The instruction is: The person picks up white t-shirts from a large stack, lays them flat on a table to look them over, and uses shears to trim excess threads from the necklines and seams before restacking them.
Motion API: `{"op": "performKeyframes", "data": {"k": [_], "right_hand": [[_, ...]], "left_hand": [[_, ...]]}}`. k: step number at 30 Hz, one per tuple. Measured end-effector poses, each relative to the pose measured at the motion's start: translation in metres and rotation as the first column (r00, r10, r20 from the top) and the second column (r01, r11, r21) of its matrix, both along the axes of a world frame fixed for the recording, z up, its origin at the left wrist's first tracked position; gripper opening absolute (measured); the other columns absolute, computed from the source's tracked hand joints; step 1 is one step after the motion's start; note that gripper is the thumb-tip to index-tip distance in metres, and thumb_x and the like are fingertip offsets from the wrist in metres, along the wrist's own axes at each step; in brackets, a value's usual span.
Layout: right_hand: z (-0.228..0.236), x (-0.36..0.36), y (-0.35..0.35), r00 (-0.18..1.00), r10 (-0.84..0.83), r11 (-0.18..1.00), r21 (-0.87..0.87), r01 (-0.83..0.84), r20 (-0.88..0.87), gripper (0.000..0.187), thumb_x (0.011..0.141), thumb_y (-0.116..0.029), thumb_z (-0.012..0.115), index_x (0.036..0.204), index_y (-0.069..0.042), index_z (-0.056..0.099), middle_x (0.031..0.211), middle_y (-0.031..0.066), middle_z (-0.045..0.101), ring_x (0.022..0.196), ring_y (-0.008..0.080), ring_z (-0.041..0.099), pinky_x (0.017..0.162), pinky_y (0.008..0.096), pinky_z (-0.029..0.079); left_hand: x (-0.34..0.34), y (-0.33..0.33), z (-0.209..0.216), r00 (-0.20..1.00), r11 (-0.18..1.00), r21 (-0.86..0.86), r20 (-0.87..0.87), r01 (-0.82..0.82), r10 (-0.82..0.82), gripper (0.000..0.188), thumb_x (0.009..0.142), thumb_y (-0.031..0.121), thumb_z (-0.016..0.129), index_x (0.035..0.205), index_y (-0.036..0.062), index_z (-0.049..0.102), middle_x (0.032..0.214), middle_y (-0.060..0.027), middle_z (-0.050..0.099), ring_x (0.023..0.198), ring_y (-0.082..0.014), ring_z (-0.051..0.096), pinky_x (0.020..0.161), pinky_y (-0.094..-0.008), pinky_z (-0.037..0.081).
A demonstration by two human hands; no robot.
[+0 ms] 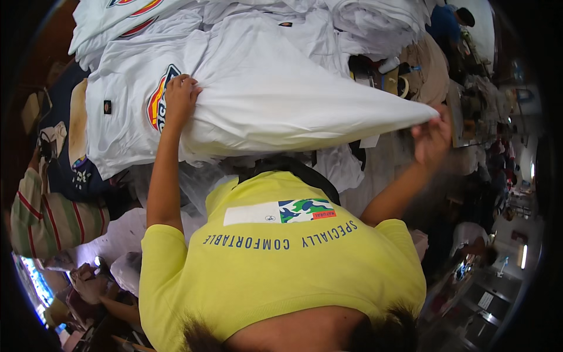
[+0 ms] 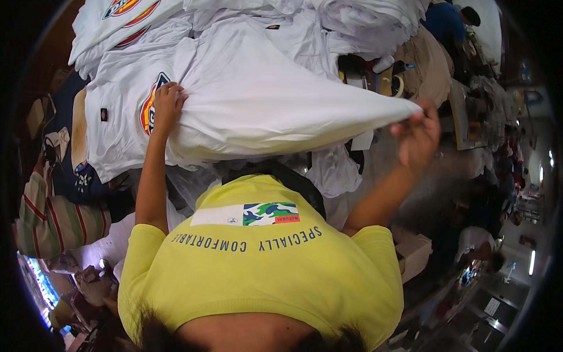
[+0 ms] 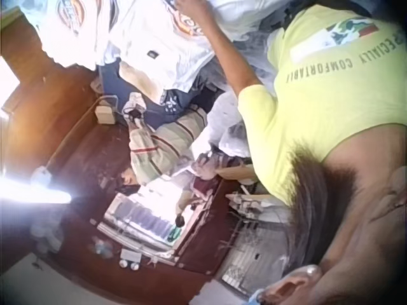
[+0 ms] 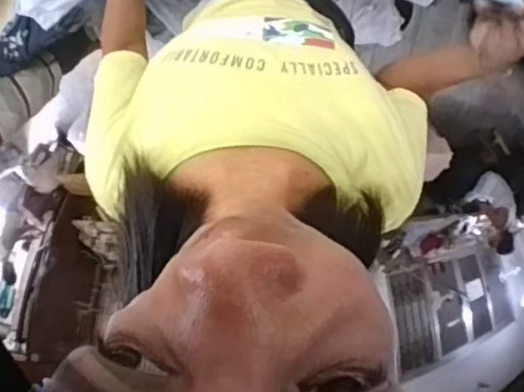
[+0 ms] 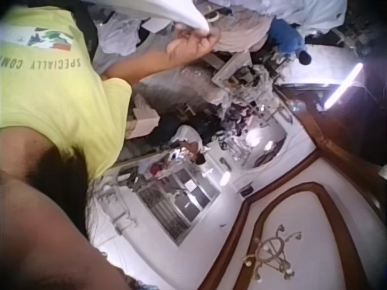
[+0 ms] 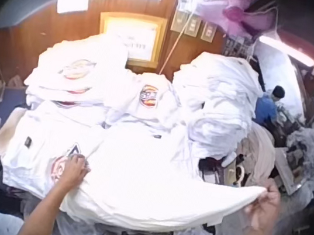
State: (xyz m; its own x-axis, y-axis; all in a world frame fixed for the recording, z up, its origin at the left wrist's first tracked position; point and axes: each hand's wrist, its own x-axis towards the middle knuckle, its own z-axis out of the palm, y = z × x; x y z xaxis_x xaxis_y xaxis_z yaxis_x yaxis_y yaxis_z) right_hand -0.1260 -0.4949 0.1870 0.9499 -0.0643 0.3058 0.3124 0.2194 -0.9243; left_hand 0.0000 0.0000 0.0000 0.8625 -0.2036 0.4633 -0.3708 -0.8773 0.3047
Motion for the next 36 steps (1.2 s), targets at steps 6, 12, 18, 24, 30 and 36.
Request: {"op": "performKeyframes", "data": {"k": [6,12,18,24,30,36], "right_hand": [[0.015,-0.032,-0.053,0.967,-0.132,0.958,0.279,0.068,0.219,0.027,0.087,-0.016,0.057,0.11,-0.002,0.05,0.094,0.0098,0.058,0.066,0.013,0.054,0.058,0.0199,0.048],[0.029,0.013,-0.114,0.886,-0.449,0.84,0.392,0.375,0.117,0.022,0.087,-0.017,0.058,0.102,-0.001,0.057,0.089,0.0067,0.061,0.063,0.0094,0.053,0.058,0.0195,0.047],[0.058,0.027,-0.057,0.965,0.089,0.854,0.479,-0.201,0.247,0.013,0.091,-0.014,0.052,0.099,-0.005,0.053,0.089,0.0062,0.059,0.063,0.009,0.053,0.056,0.0197,0.045],[0.063,0.001,-0.053,0.965,0.019,0.919,0.376,-0.119,0.26,0.009,0.088,-0.01,0.054,0.096,-0.008,0.049,0.074,-0.0016,0.055,0.057,0.0016,0.053,0.054,0.0154,0.045],[0.055,0.075,-0.114,0.952,-0.193,0.98,0.088,0.176,0.236,0.016,0.087,-0.013,0.055,0.101,-0.006,0.056,0.09,0.0049,0.06,0.073,0.0113,0.057,0.071,0.0274,0.051],[0.005,0.275,-0.014,0.842,-0.178,0.902,-0.257,0.346,0.509,0.04,0.081,-0.007,0.064,0.115,0.001,0.043,0.114,0.0135,0.052,0.102,0.0294,0.057,0.088,0.0343,0.046]], "left_hand": [[-0.054,0.005,0.083,0.99,0.975,-0.196,-0.113,-0.105,0.084,0.008,0.082,0.01,0.053,0.087,0.0047,0.054,0.08,-0.0095,0.059,0.068,-0.0273,0.057,0.06,-0.0354,0.044],[-0.07,0.088,0.192,0.953,0.328,-0.93,0.064,0.164,-0.297,0.022,0.092,0.026,0.045,0.084,0.0072,0.054,0.084,-0.0037,0.056,0.06,-0.0077,0.044,0.049,-0.0184,0.034],[-0.1,-0.031,0.1,0.07,0.667,-0.68,-0.683,0.304,-0.727,0.078,0.077,0.054,0.06,0.13,0.0017,0.037,0.127,-0.0112,0.042,0.111,-0.0203,0.044,0.093,-0.0318,0.037],[-0.147,-0.03,0.055,0.358,0.8,-0.599,-0.754,-0.031,-0.551,0.019,0.079,0.01,0.06,0.096,0.0017,0.061,0.082,-0.004,0.062,0.077,-0.0109,0.055,0.071,-0.0258,0.044],[-0.079,0.091,0.125,0.896,0.577,-0.815,-0.294,-0.053,-0.332,0.042,0.071,0.012,0.059,0.111,-0.0027,0.059,0.1,-0.0072,0.063,0.09,-0.0145,0.058,0.081,-0.0254,0.045],[0.1,0.113,0.167,0.994,0.662,-0.744,-0.111,-0.083,-0.001,0.043,0.083,0.024,0.063,0.118,0.001,0.055,0.1,-0.0035,0.06,0.091,-0.0097,0.054,0.08,-0.0238,0.041]]}}
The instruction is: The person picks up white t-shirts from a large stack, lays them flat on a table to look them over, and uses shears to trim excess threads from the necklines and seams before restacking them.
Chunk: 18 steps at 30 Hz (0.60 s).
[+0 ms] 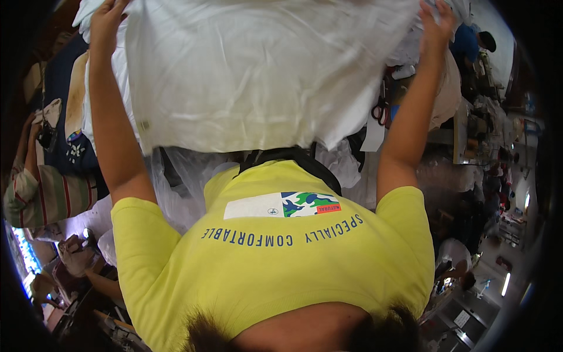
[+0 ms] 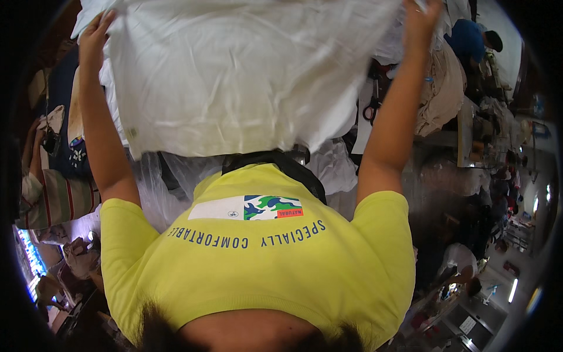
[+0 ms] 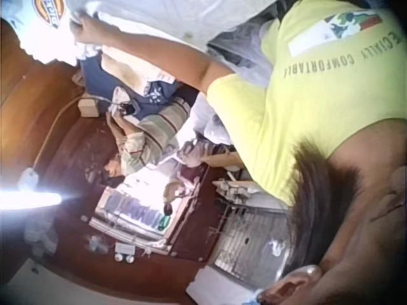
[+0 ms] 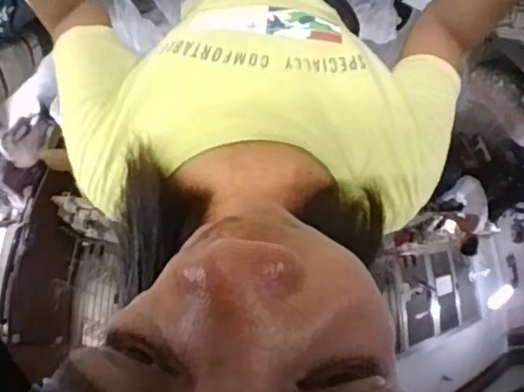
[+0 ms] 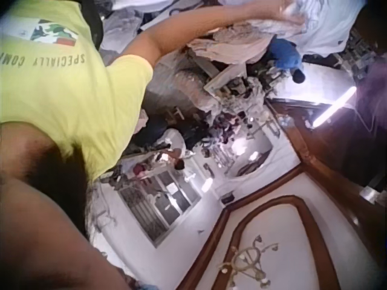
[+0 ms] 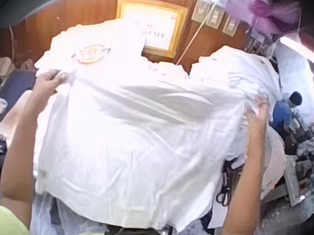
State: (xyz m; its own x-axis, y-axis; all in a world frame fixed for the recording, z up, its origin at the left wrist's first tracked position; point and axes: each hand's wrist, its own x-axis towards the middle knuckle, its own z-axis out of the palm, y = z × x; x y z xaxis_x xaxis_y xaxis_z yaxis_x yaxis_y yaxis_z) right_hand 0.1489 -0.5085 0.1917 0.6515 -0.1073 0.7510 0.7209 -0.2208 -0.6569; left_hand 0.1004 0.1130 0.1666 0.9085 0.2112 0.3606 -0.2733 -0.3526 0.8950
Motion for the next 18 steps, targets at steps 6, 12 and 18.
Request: {"op": "performKeyframes", "data": {"k": [6,12,18], "right_hand": [[-0.089,-0.068,0.071,0.949,-0.242,0.736,-0.599,0.316,0.202,0.019,0.083,-0.01,0.063,0.095,0.001,0.053,0.095,0.0109,0.056,0.065,0.0202,0.057,0.066,0.0284,0.048],[-0.189,-0.217,0.048,0.46,-0.177,0.982,-0.129,0.134,-0.87,0.024,0.088,-0.027,0.056,0.084,-0.004,0.059,0.061,-0.0002,0.057,0.053,0.0073,0.052,0.05,0.0206,0.041],[-0.202,-0.258,0.078,0.278,-0.265,0.963,-0.239,0.122,-0.923,0.03,0.08,-0.029,0.067,0.087,-0.001,0.059,0.067,0.002,0.06,0.054,0.0066,0.053,0.049,0.0202,0.042]], "left_hand": [[-0.042,-0.021,-0.121,0.943,0.927,0.272,-0.134,-0.26,0.304,0.053,0.078,0.033,0.067,0.12,0.003,0.052,0.12,-0.0156,0.054,0.105,-0.0293,0.054,0.087,-0.034,0.042],[-0.187,-0.033,-0.218,0.836,0.828,0.43,-0.246,-0.359,0.49,0.046,0.084,0.033,0.061,0.115,-0.0008,0.055,0.106,-0.0172,0.057,0.096,-0.0242,0.055,0.084,-0.033,0.043],[-0.22,-0.045,-0.234,0.729,0.888,0.078,-0.54,-0.453,0.42,0.051,0.084,0.035,0.062,0.116,-0.0005,0.044,0.087,-0.0088,0.056,0.072,-0.0125,0.053,0.061,-0.0234,0.043]]}}
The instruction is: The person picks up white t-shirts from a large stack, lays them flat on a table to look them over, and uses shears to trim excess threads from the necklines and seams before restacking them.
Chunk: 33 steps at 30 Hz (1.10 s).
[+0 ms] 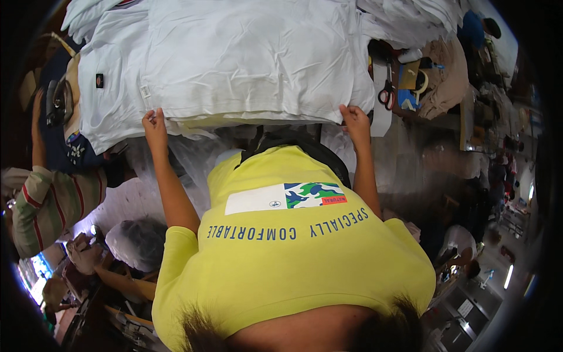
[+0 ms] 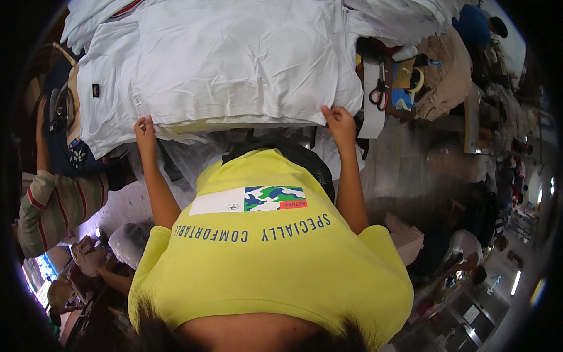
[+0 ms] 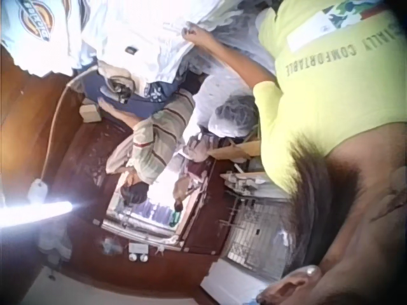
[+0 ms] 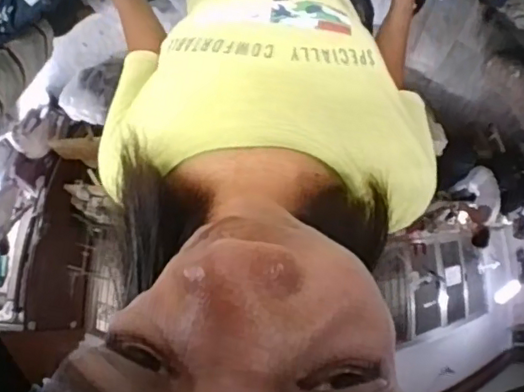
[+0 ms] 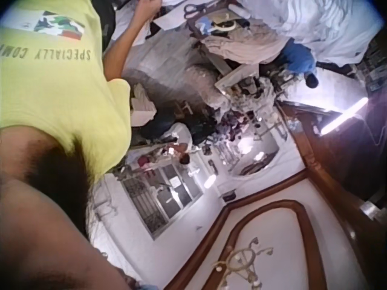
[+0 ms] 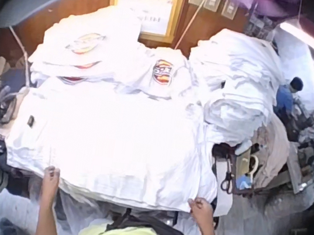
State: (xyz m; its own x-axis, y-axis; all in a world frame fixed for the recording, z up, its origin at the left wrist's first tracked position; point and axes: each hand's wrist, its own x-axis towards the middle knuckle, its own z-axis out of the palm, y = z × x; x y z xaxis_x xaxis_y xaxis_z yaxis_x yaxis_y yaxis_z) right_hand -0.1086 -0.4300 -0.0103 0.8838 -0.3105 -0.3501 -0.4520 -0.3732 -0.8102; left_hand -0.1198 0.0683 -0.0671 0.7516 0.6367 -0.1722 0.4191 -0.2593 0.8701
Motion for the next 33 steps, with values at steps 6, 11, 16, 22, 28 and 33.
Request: {"op": "performKeyframes", "data": {"k": [6,11,16,22,28,33], "right_hand": [[-0.001,-0.001,-0.021,0.998,0.051,0.964,0.259,-0.058,0.035,0.026,0.078,-0.013,0.068,0.097,-0.001,0.056,0.079,0.0021,0.063,0.065,0.0064,0.056,0.056,0.0189,0.045],[-0.01,-0.011,-0.041,1.0,-0.023,0.948,0.317,0.021,0.003,0.021,0.08,-0.012,0.066,0.094,-0.002,0.055,0.08,0.0044,0.063,0.066,0.0074,0.056,0.057,0.0196,0.045],[0.002,-0.005,-0.041,0.999,-0.037,0.905,0.424,0.04,-0.013,0.022,0.082,-0.013,0.064,0.099,-0.005,0.052,0.082,0.0041,0.061,0.064,0.0093,0.057,0.054,0.0195,0.046],[0.054,0.008,-0.044,0.992,-0.088,0.747,0.665,0.004,0.093,0.022,0.083,-0.006,0.058,0.104,-0.007,0.05,0.085,0.0039,0.058,0.063,0.0107,0.057,0.046,0.019,0.045],[0.045,0.056,-0.05,0.952,-0.271,0.249,0.966,-0.074,0.143,0.032,0.083,-0.004,0.057,0.114,-0.005,0.05,0.1,0.01,0.059,0.086,0.0195,0.061,0.071,0.0276,0.05],[0.027,0.079,-0.01,0.941,-0.311,0.432,0.902,0.016,0.133,0.032,0.085,-0.005,0.054,0.117,-0.001,0.049,0.122,0.0123,0.052,0.11,0.0228,0.052,0.09,0.0311,0.043]], "left_hand": [[0.019,-0.008,0.003,0.958,0.909,-0.338,0.058,-0.245,0.279,0.059,0.082,0.03,0.066,0.121,0.0035,0.032,0.081,-0.0065,0.054,0.065,-0.0111,0.051,0.056,-0.0229,0.043],[0.011,-0.003,0.008,0.974,0.899,-0.408,0.083,-0.158,0.209,0.059,0.082,0.028,0.066,0.123,0.0041,0.029,0.081,-0.0081,0.058,0.065,-0.0114,0.055,0.056,-0.022,0.042],[0.006,-0.001,0.013,0.983,0.936,-0.342,0.127,-0.08,0.131,0.053,0.082,0.025,0.066,0.118,0.0014,0.036,0.082,-0.0086,0.06,0.065,-0.0103,0.055,0.053,-0.0206,0.041],[0.007,0.031,0.052,0.993,0.997,-0.06,0.104,0.055,-0.049,0.025,0.08,0.022,0.066,0.09,0.001,0.055,0.059,0.0002,0.054,0.046,-0.0063,0.046,0.046,-0.0208,0.036],[0.027,0.052,0.099,0.942,0.633,-0.746,0.327,0.209,0.076,0.013,0.085,0.016,0.058,0.083,0.004,0.054,0.059,0.0023,0.048,0.047,-0.0042,0.04,0.044,-0.0206,0.034],[0.072,0.018,0.07,0.881,0.591,-0.806,0.296,0.023,0.37,0.031,0.086,0.007,0.053,0.113,-0.0033,0.045,0.1,-0.0157,0.056,0.087,-0.0235,0.056,0.075,-0.0276,0.046]]}}
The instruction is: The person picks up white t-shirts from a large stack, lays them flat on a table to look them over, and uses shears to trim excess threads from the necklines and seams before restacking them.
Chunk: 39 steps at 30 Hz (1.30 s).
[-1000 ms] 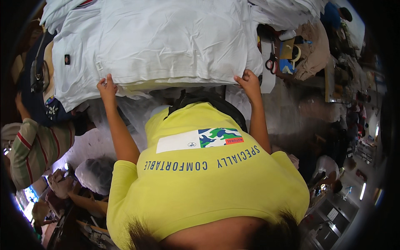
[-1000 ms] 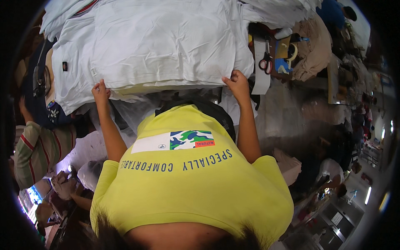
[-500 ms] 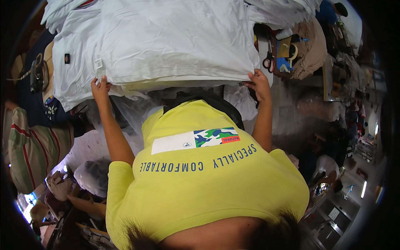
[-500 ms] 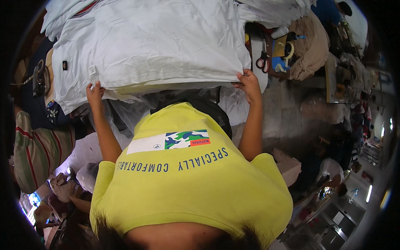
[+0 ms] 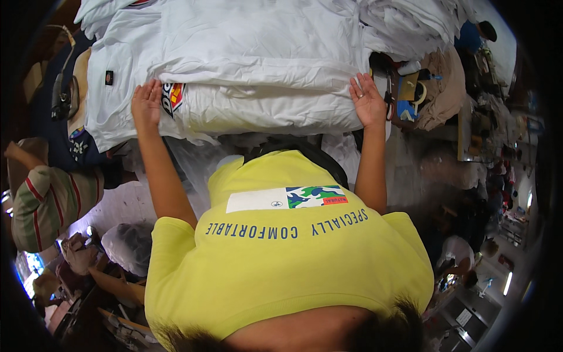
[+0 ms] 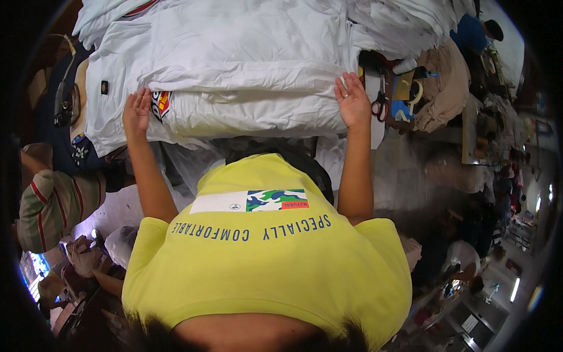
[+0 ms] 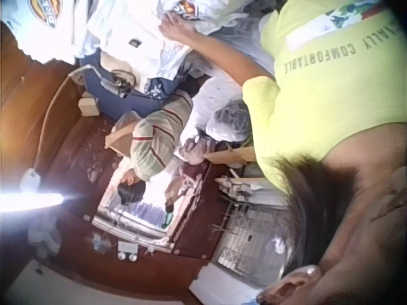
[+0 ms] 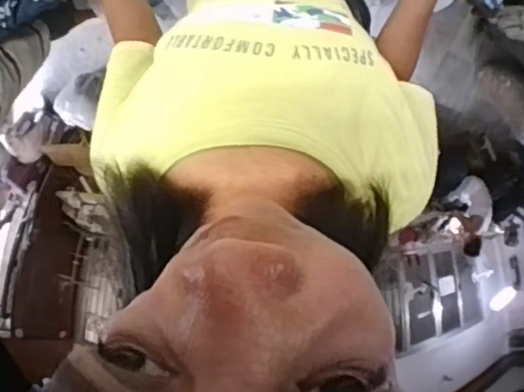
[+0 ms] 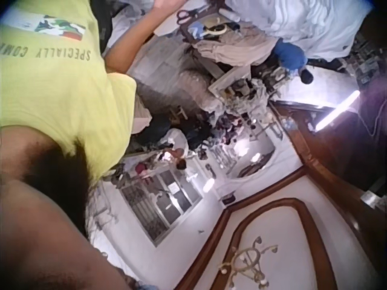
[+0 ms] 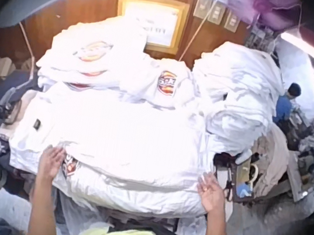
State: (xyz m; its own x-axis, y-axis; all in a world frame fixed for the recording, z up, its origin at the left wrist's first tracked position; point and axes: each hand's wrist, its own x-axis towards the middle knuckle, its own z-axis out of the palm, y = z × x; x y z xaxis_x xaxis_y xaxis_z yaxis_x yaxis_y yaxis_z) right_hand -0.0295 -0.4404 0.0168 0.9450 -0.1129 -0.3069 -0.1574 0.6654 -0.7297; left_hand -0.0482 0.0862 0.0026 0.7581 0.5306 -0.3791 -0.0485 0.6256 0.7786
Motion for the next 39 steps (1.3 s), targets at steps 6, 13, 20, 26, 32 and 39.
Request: {"op": "performKeyframes", "data": {"k": [6,13,20,26,32,39], "right_hand": [[-0.006,-0.005,0.042,0.963,0.092,0.442,-0.877,0.189,0.254,0.038,0.084,-0.009,0.055,0.122,-0.004,0.048,0.125,0.0109,0.051,0.116,0.0241,0.046,0.095,0.0342,0.037],[-0.025,-0.011,0.064,0.898,0.436,-0.52,-0.799,0.302,0.055,0.047,0.087,-0.037,0.051,0.13,-0.019,0.044,0.141,0.0043,0.034,0.129,0.0277,0.032,0.102,0.0461,0.026],[-0.041,-0.011,0.052,0.907,0.418,-0.532,-0.798,0.284,0.044,0.051,0.087,-0.041,0.049,0.133,-0.02,0.041,0.143,0.0043,0.032,0.129,0.0285,0.032,0.102,0.0456,0.025],[-0.041,-0.009,0.055,0.896,0.435,-0.533,-0.775,0.339,0.092,0.051,0.087,-0.042,0.05,0.132,-0.018,0.043,0.142,0.0055,0.033,0.129,0.0293,0.032,0.101,0.0453,0.026],[-0.044,-0.011,0.048,0.897,0.435,-0.548,-0.77,0.328,0.073,0.051,0.087,-0.041,0.049,0.132,-0.018,0.043,0.142,0.0061,0.033,0.129,0.0287,0.033,0.101,0.0451,0.026],[-0.047,-0.009,0.05,0.878,0.466,-0.505,-0.782,0.365,0.109,0.051,0.087,-0.041,0.049,0.132,-0.019,0.042,0.142,0.0062,0.033,0.129,0.0277,0.032,0.102,0.046,0.025]], "left_hand": [[0.003,-0.106,0.024,0.973,0.167,0.979,0.144,-0.114,-0.179,0.031,0.079,0.001,0.056,0.11,0.0026,0.056,0.117,-0.0127,0.054,0.111,-0.0257,0.05,0.094,-0.035,0.037],[-0.012,-0.155,-0.008,0.896,-0.551,0.815,-0.366,0.177,-0.253,0.05,0.084,0.035,0.056,0.13,0.0201,0.044,0.139,-0.001,0.037,0.131,-0.0196,0.029,0.104,-0.0541,0.018],[-0.025,-0.118,0.056,0.652,-0.269,0.839,-0.538,0.473,-0.534,0.041,0.078,0.022,0.065,0.116,0.0106,0.055,0.122,-0.0068,0.052,0.117,-0.024,0.045,0.095,-0.0433,0.033],[-0.111,-0.071,0.285,-0.41,-0.14,0.99,-0.135,-0.016,-0.902,0.018,0.072,0.02,0.058,0.085,0.0071,0.059,0.093,-0.0033,0.054,0.091,-0.0164,0.051,0.076,-0.0298,0.039],[-0.163,-0.099,0.358,-0.67,-0.331,0.911,-0.406,-0.244,-0.622,0.012,0.065,0.014,0.062,0.075,0.0076,0.059,0.077,-0.0006,0.05,0.076,-0.0204,0.051,0.073,-0.0307,0.039],[-0.186,-0.102,0.359,-0.624,-0.343,0.884,-0.467,-0.316,-0.626,0.016,0.069,0.014,0.061,0.083,0.0062,0.058,0.084,-0.0028,0.052,0.08,-0.0212,0.052,0.075,-0.0309,0.04]]}}
